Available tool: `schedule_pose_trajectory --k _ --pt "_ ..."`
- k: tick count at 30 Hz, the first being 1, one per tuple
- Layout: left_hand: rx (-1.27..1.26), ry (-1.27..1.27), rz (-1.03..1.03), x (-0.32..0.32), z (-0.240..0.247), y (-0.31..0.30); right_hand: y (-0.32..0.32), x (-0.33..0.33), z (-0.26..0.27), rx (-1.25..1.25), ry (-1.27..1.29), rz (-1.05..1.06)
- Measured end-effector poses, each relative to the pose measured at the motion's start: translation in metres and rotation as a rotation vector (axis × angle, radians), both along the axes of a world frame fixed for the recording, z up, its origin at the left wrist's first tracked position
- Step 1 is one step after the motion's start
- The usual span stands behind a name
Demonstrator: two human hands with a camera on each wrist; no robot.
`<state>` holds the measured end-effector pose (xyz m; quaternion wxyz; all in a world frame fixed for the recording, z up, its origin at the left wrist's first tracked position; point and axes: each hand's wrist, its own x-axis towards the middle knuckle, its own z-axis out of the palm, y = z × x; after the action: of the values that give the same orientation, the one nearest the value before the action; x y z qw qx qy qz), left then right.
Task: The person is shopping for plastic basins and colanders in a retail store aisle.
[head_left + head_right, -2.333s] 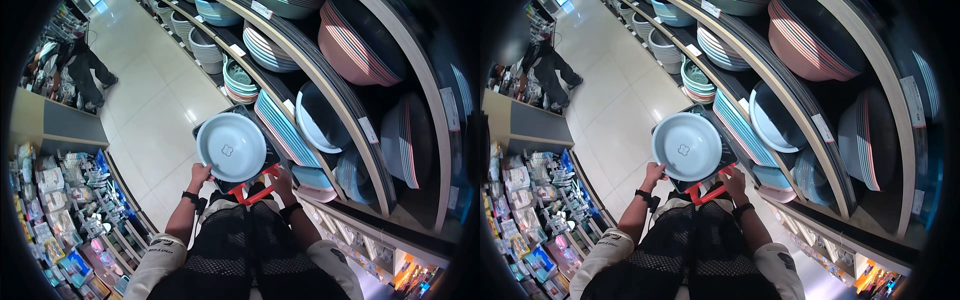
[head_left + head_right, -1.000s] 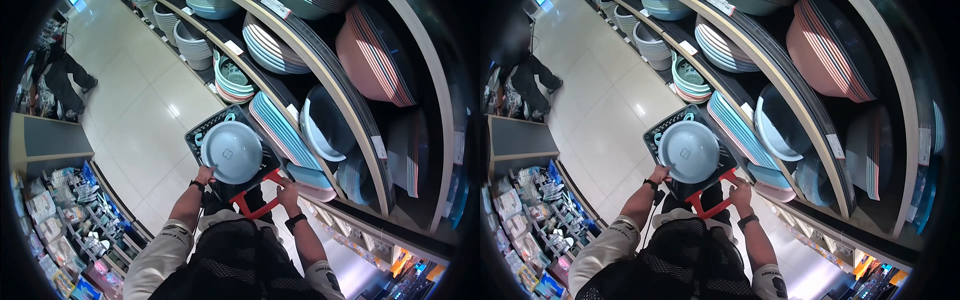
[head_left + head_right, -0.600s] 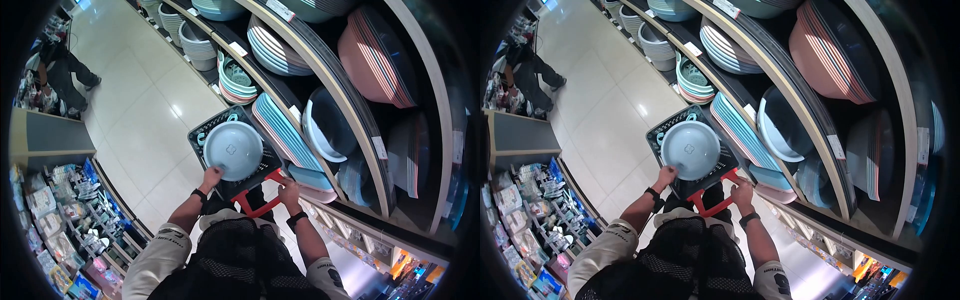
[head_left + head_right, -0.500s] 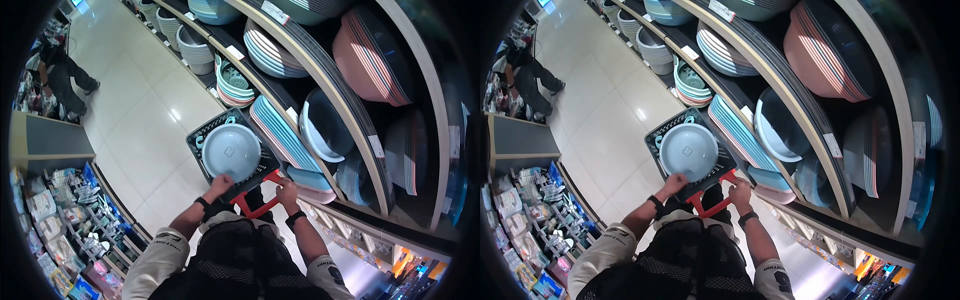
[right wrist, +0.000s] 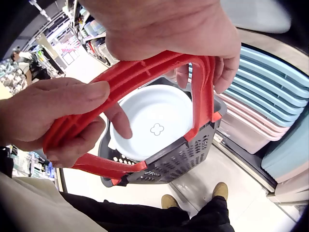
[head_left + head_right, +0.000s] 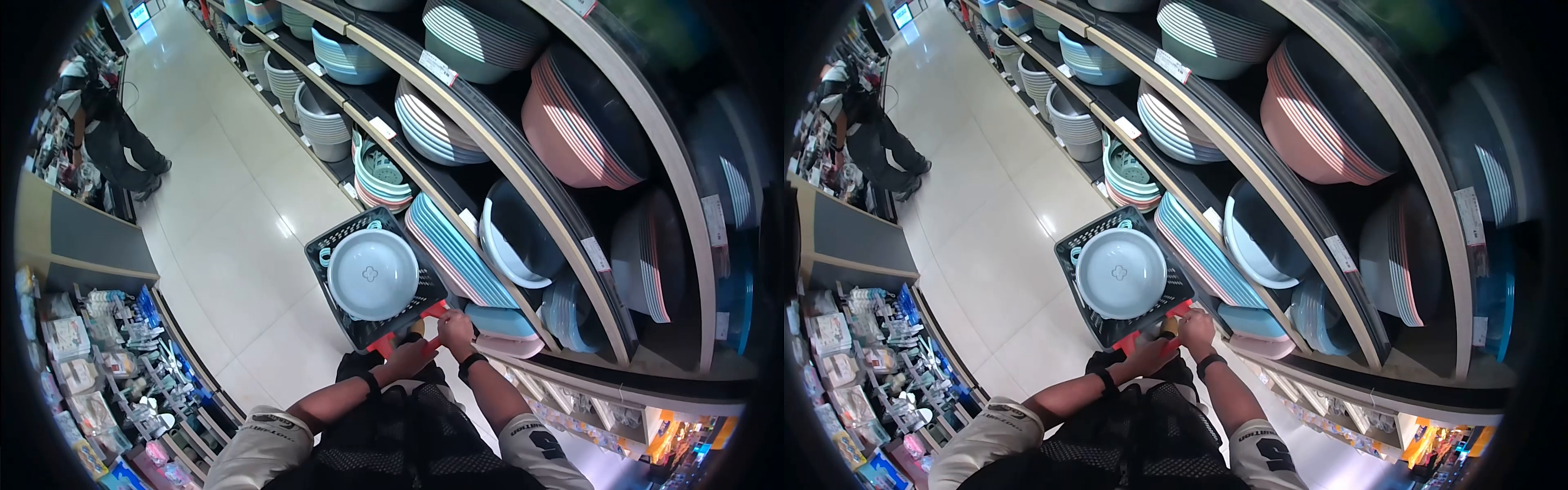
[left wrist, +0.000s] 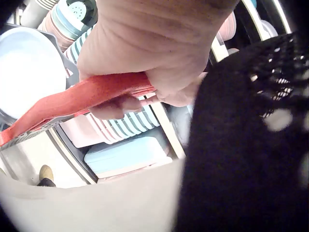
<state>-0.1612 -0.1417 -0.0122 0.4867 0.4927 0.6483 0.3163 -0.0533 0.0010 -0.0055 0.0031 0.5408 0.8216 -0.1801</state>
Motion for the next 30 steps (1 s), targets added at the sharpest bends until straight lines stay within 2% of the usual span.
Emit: schedule_pose_trajectory --k 2,5,8,10,11,12,14,19,21,25,30 --pt "-0.062 0.132 -0.039 -0.002 -0.004 0.004 0.003 -0.003 0.000 -0.007 0.007 0.035" --pt "-0.070 0.195 -0.064 -0.009 -0.002 0.011 0.006 0.000 -0.009 0.073 -0.011 0.166" --pt "-0.092 0.208 -0.062 -0.006 -0.010 0.013 0.009 -0.010 0.013 0.114 -0.089 0.223" --pt "-0.095 0.244 -0.067 -0.005 -0.010 0.014 0.013 -0.010 0.016 0.242 0.009 0.444" --pt "-0.084 0.238 -0.050 -0.003 -0.014 0.013 0.015 -0.011 0.017 0.273 0.171 0.508" --pt "-0.074 0.232 -0.033 -0.004 -0.013 0.012 0.015 -0.014 0.022 0.285 0.173 0.508" --pt "-0.033 0.251 -0.029 -0.004 -0.012 0.011 0.012 -0.018 0.031 -0.041 0.069 0.368" --pt "-0.033 0.255 0.026 -0.007 0.011 0.009 0.014 -0.018 0.044 -0.061 0.107 0.402" --pt "-0.029 0.251 0.050 -0.004 0.013 0.007 0.019 -0.018 0.041 -0.233 -0.059 0.381" --pt "-0.099 0.240 0.067 0.000 0.014 0.014 0.027 -0.013 0.027 -0.193 0.009 0.433" --pt "-0.111 0.290 0.121 -0.002 0.028 0.023 0.040 -0.016 0.007 -0.087 0.231 0.509"
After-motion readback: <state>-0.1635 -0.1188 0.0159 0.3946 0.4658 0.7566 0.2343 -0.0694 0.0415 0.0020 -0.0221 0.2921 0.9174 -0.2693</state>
